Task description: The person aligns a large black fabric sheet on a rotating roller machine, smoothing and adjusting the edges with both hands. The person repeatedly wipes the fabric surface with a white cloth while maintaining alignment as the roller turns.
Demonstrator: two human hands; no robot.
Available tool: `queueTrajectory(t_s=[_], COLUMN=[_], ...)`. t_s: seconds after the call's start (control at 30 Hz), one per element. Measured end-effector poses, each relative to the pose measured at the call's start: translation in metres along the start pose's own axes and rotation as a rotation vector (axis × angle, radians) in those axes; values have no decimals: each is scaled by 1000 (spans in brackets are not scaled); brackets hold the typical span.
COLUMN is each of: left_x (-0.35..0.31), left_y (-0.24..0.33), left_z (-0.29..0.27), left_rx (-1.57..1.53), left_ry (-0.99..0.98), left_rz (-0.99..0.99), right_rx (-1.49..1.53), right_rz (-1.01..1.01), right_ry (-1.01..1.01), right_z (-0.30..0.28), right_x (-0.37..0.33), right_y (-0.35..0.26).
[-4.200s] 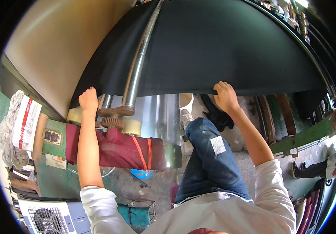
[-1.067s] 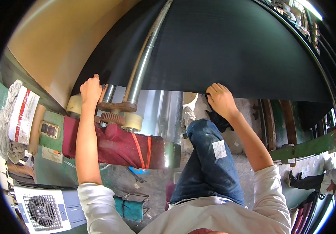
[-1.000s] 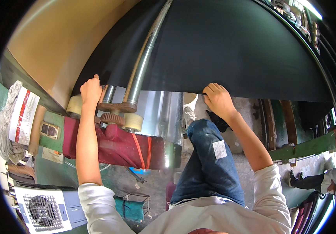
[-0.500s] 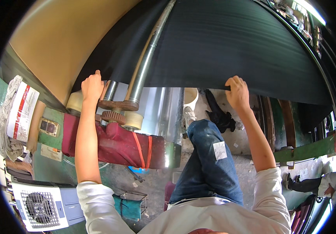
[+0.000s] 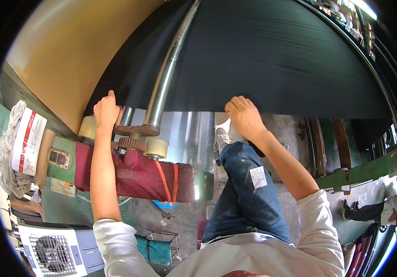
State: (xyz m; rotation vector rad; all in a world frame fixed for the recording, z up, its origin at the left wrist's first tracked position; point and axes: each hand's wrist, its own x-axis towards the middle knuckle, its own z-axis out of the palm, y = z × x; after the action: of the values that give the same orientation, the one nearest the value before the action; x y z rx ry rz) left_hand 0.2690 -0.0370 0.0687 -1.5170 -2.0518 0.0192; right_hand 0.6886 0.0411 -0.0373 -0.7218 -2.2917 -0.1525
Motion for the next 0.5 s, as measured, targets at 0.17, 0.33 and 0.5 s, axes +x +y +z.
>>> queueTrajectory(t_s=[0.17,0.33,0.5], left_x=[1,2,2], left_y=[2,7,3], left_z=[-1,-3,1], left_rx=[-27,-20,-25], left_ry=[4,5,-2], left_rz=[-8,-14,-26], right_rx=[-122,-249,25], right_rz=[244,353,261], right_ry=[-35,-44,-114], right_z=[-15,-30,-28], right_x=[-17,-33,-27], right_y=[43,80,35])
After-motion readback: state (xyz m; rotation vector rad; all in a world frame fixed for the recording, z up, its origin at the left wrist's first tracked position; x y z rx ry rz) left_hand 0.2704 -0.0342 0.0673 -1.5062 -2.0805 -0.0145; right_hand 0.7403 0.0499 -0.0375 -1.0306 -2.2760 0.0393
